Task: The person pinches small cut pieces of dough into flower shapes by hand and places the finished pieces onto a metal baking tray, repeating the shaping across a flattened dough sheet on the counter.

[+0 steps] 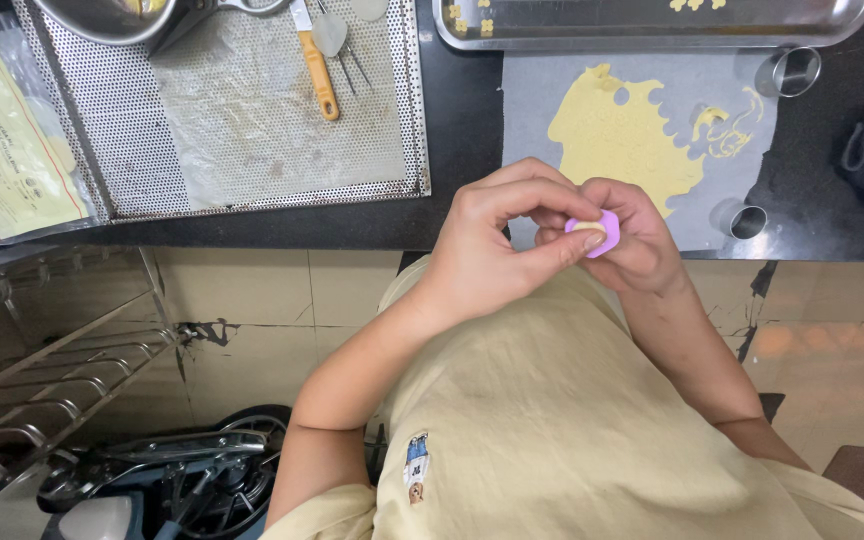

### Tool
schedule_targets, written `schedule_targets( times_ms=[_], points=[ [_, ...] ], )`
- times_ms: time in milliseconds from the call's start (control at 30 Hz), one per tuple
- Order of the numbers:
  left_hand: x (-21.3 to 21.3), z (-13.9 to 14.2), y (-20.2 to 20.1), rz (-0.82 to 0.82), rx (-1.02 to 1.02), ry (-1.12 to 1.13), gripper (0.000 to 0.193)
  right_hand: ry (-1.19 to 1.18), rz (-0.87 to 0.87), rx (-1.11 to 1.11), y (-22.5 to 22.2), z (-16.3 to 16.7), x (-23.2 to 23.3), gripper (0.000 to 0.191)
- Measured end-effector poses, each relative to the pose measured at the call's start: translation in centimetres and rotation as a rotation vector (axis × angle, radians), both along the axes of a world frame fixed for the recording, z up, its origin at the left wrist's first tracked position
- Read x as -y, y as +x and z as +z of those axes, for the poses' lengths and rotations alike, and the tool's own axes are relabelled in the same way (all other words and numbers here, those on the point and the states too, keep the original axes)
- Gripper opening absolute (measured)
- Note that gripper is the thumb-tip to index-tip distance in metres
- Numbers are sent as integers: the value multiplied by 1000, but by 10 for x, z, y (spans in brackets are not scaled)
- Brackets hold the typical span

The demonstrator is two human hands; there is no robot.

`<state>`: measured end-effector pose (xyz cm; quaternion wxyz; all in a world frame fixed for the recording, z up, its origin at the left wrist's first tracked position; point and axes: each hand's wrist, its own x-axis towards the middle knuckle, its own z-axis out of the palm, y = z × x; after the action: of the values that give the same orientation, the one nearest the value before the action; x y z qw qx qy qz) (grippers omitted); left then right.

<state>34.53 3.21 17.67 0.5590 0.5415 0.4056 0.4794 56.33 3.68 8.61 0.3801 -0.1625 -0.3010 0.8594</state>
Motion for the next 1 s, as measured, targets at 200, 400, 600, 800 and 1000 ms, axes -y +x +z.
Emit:
schedule_targets(
  times_ms=[200, 400, 600, 800, 1000],
  points=[
    [0, 2, 0, -43, 102, -104, 23, 79, -71, 49, -1, 3, 2, 15],
    [0, 5, -7, -86, -31, -93, 22, 92, -123, 177, 6, 3, -2, 21],
    [1, -3, -3, -36, 121, -66, 18, 318, -327, 374, -4, 24, -2, 19],
    [5, -14, -2, -28, 240, -181, 17, 587, -371, 576, -9, 56, -3, 19],
    [7, -23, -3, -28, 370, -298, 16, 521, -325, 558, -16, 64, -2, 17]
  ],
)
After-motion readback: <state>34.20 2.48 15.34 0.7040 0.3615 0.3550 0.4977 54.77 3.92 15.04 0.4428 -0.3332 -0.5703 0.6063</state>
